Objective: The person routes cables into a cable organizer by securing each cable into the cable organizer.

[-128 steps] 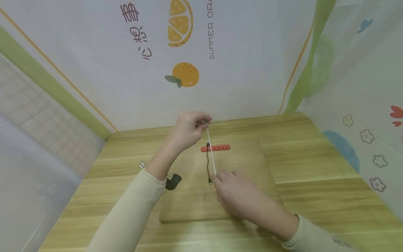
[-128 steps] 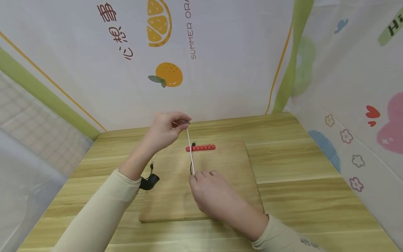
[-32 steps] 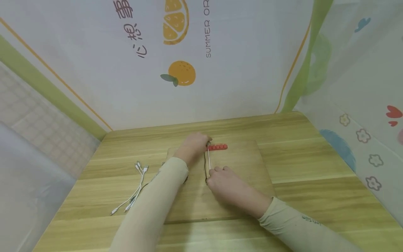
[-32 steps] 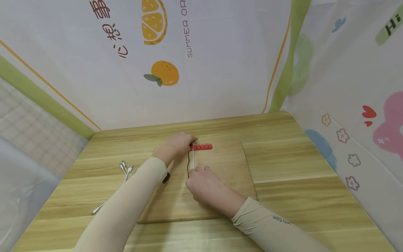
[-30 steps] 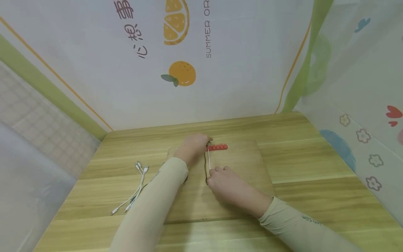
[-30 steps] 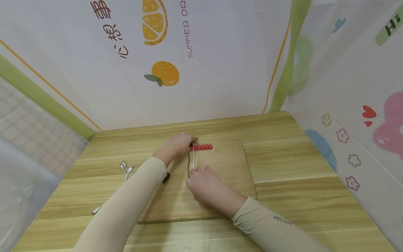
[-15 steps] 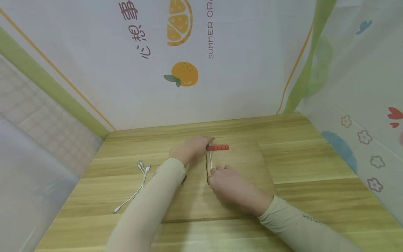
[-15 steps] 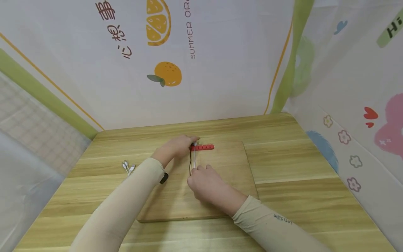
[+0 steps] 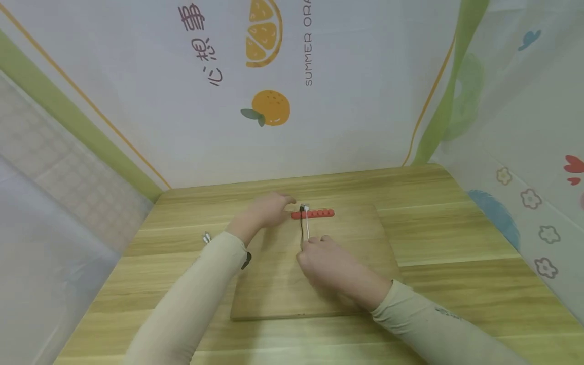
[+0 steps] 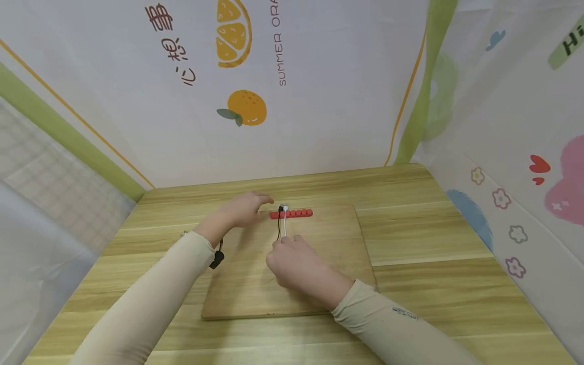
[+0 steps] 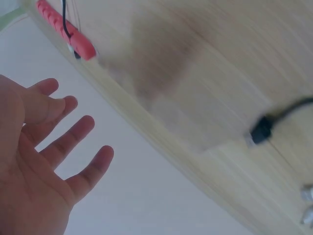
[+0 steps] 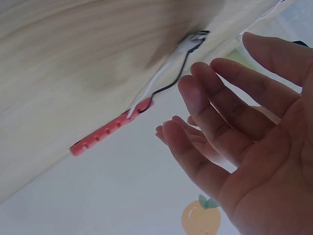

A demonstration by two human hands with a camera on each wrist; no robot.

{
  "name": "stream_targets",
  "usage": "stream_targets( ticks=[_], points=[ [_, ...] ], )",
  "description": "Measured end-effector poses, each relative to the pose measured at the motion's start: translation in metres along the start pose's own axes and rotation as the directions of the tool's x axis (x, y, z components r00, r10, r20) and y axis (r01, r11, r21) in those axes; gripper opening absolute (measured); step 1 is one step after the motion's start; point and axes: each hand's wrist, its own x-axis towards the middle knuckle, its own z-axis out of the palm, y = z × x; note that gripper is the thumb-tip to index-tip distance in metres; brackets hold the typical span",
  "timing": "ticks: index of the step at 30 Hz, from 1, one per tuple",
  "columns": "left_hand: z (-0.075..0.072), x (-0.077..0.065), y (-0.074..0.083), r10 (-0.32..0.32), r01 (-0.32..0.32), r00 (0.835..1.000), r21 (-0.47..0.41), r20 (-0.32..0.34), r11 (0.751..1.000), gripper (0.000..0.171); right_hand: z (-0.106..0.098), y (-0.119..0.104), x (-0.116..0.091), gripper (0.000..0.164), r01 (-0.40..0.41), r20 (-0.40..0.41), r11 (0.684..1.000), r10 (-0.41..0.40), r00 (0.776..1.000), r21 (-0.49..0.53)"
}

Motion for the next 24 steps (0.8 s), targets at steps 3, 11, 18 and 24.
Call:
stream_targets(
  ticks=[3, 11, 18, 24],
  points=[
    [-0.003, -0.010, -0.006, 0.008, -0.008, 1.000, 0.035, -0.008, 0.999, 0.043, -0.001, -0.005, 0.005, 0.011, 0.019, -0.012, 1.000, -0.019, 1.000, 0.000],
    [-0.018, -0.041, -0.018, -0.011, 0.012, 1.000, 0.071, -0.009, 0.997, 0.042, -0.010, -0.017, 0.014, 0.013, 0.038, -0.038, 0.999, -0.037, 0.999, 0.029],
    [-0.026, -0.065, -0.027, 0.011, -0.007, 0.999, 0.089, -0.037, 0.996, 0.043, -0.016, -0.023, 0.020, 0.012, 0.047, 0.003, 0.997, -0.048, 0.999, 0.054],
    [-0.029, -0.081, -0.042, -0.005, 0.008, 0.999, 0.093, -0.039, 0.996, 0.039, -0.019, -0.034, 0.025, 0.011, 0.050, -0.007, 0.996, -0.050, 0.999, 0.073]
  ],
)
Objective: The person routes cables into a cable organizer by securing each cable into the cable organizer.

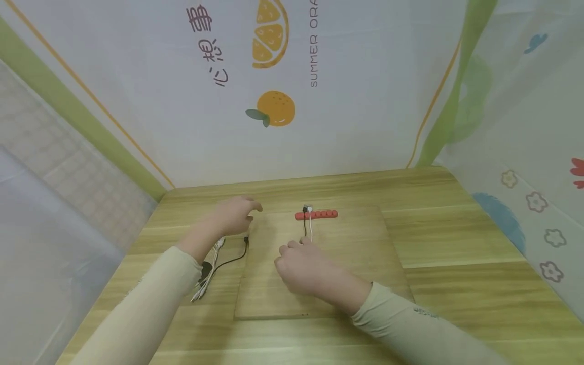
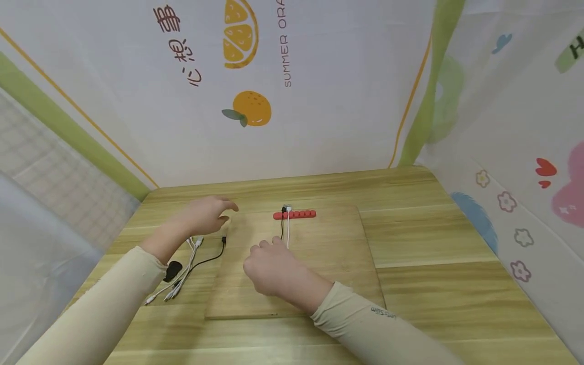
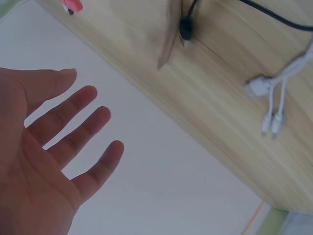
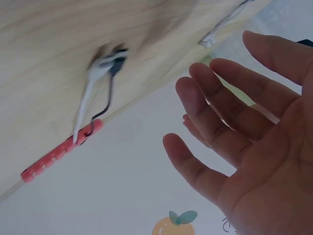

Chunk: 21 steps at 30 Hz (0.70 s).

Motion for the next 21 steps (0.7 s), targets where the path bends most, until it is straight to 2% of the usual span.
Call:
stream_targets(
  ticks=[5, 11, 18, 21],
  points=[
    [0.003, -0.015, -0.019, -0.039, 0.040, 0.998, -0.027, 0.041, 0.999, 0.042, -0.001, -0.016, 0.005, 0.010, 0.002, 0.000, 1.000, -0.002, 1.000, 0.021],
    [0.018, -0.030, -0.041, -0.093, 0.099, 0.989, -0.049, 0.115, 0.994, 0.043, -0.005, -0.031, 0.008, 0.012, -0.003, 0.030, 0.999, 0.002, 1.000, 0.051],
    [0.038, -0.041, -0.060, -0.165, 0.183, 0.973, -0.101, 0.162, 0.978, 0.043, 0.002, -0.053, 0.008, 0.012, 0.067, -0.060, 0.998, -0.068, 0.996, -0.018],
    [0.043, -0.043, -0.063, -0.185, 0.209, 0.966, -0.131, 0.179, 0.969, 0.045, 0.005, -0.064, 0.010, 0.012, 0.091, -0.061, 0.996, -0.091, 0.994, 0.000]
  ],
)
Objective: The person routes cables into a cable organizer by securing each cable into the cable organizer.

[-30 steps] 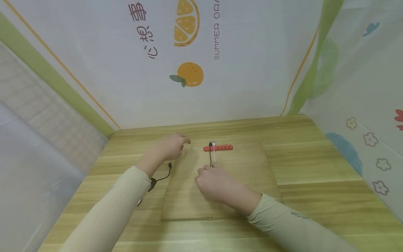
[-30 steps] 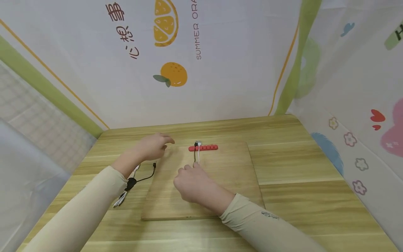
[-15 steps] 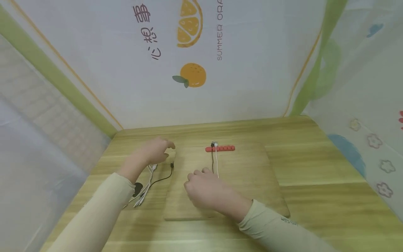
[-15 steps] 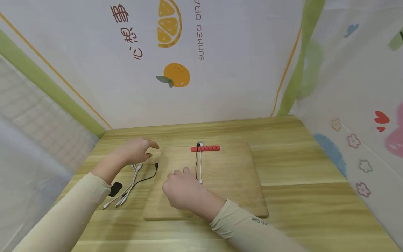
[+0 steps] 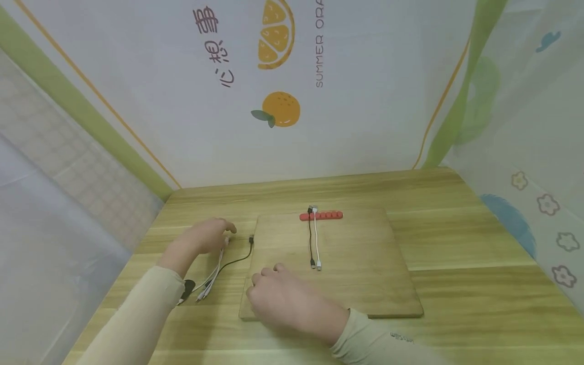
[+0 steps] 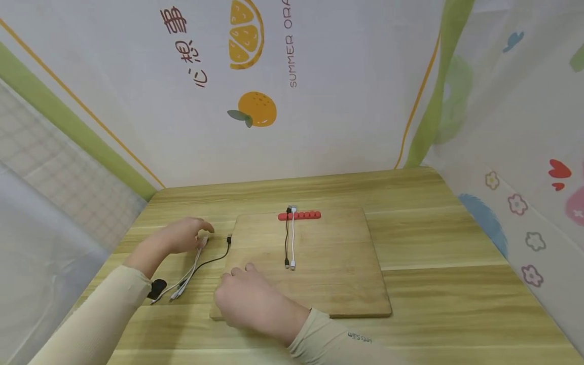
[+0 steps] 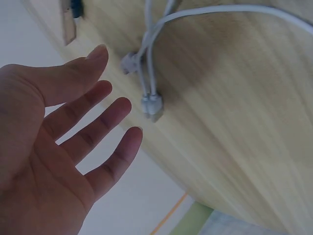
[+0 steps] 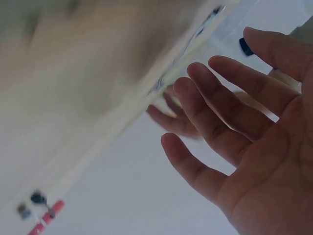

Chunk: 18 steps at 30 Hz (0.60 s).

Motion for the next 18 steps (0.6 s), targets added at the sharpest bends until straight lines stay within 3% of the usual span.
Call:
stream_targets(
  ticks=[4, 14, 18],
  points=[
    [0.006, 0.000, -0.004, -0.009, 0.009, 1.000, -0.011, 0.008, 1.000, 0.047, 0.004, -0.010, -0.001, 0.015, 0.029, 0.017, 0.998, -0.030, 0.999, 0.051],
    [0.017, 0.000, -0.016, 0.061, -0.060, 0.998, 0.037, -0.030, 0.998, 0.047, 0.008, -0.017, -0.005, 0.020, 0.053, -0.005, 0.995, -0.053, 0.999, 0.090],
    [0.018, 0.001, -0.016, 0.041, -0.041, 0.998, 0.018, -0.037, 0.999, 0.047, 0.008, -0.017, -0.006, 0.020, 0.056, -0.015, 0.996, -0.055, 0.998, 0.076]
  ],
)
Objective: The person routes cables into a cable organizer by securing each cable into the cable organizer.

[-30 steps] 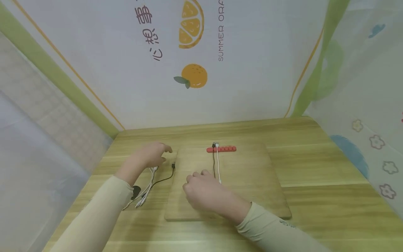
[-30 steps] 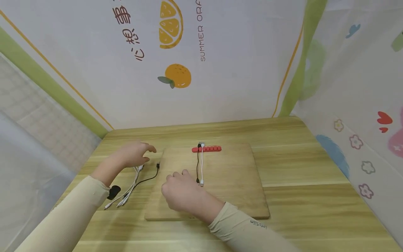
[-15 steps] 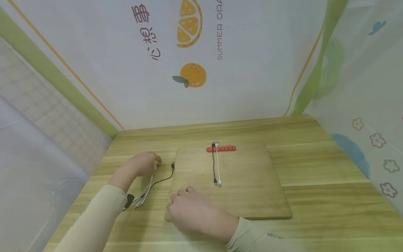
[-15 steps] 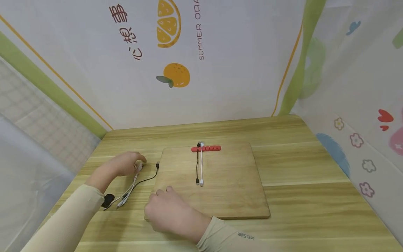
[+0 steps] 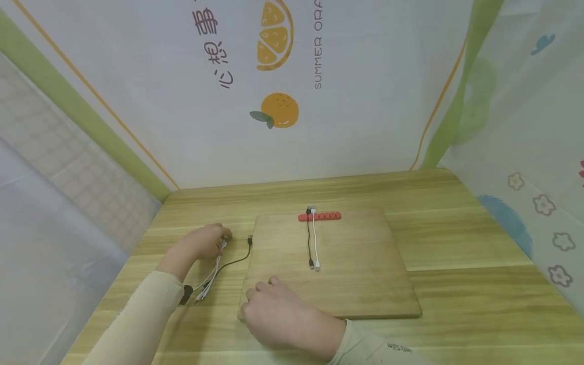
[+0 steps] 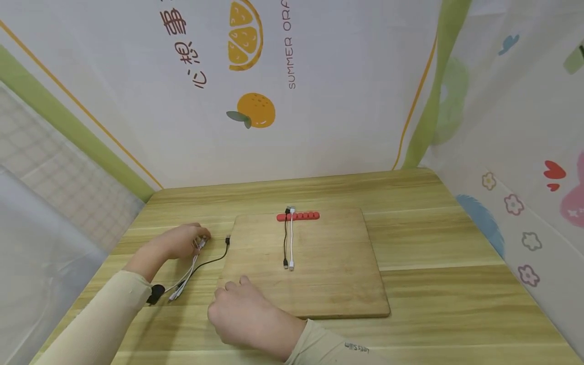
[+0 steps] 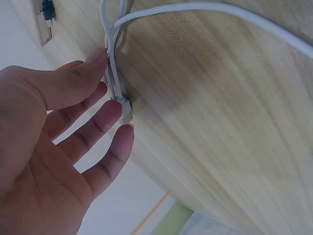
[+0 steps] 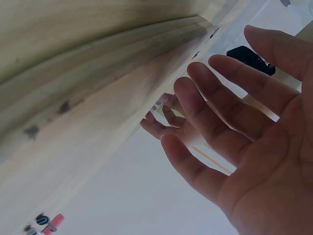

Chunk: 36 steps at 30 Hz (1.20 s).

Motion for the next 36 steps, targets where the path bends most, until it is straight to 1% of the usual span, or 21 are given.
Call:
stream_targets(
  ticks=[4, 7, 11, 18, 21, 27, 31, 36],
  points=[
    [0.001, 0.001, 0.001, -0.007, 0.007, 1.000, -0.010, -0.004, 1.000, 0.048, 0.000, -0.001, -0.001, 0.015, 0.011, -0.010, 0.999, -0.011, 1.000, -0.039],
    [0.002, 0.002, 0.002, -0.002, 0.002, 1.000, -0.005, -0.008, 1.000, 0.047, 0.000, -0.001, -0.001, 0.014, 0.008, 0.002, 0.999, -0.008, 1.000, -0.039],
    [0.004, 0.003, 0.003, -0.002, 0.002, 1.000, 0.003, -0.020, 1.000, 0.045, 0.002, 0.001, -0.001, 0.016, -0.006, 0.029, 1.000, 0.006, 1.000, -0.016],
    [0.005, 0.003, 0.002, -0.003, 0.004, 0.999, 0.010, -0.039, 1.000, 0.043, 0.002, 0.002, -0.001, 0.016, 0.000, 0.029, 1.000, 0.001, 1.000, -0.022],
    [0.006, 0.003, 0.002, -0.003, 0.004, 0.999, 0.017, -0.044, 1.000, 0.039, 0.001, 0.002, 0.000, 0.016, 0.000, 0.033, 1.000, 0.000, 0.999, -0.020],
    [0.006, 0.003, 0.000, 0.000, 0.000, 0.999, 0.001, -0.049, 1.000, 0.025, -0.001, 0.001, 0.001, 0.014, 0.001, 0.021, 1.000, -0.001, 1.000, -0.015],
    [0.002, 0.002, 0.000, 0.001, -0.003, 0.997, -0.016, -0.078, 1.000, 0.023, -0.001, 0.000, 0.001, 0.012, 0.006, -0.001, 0.999, -0.006, 1.000, -0.039],
    [-0.004, 0.001, 0.002, -0.014, 0.012, 0.990, -0.022, -0.143, 1.000, 0.026, -0.001, 0.000, 0.001, 0.012, 0.017, -0.006, 0.999, -0.017, 1.000, -0.049]
  ],
)
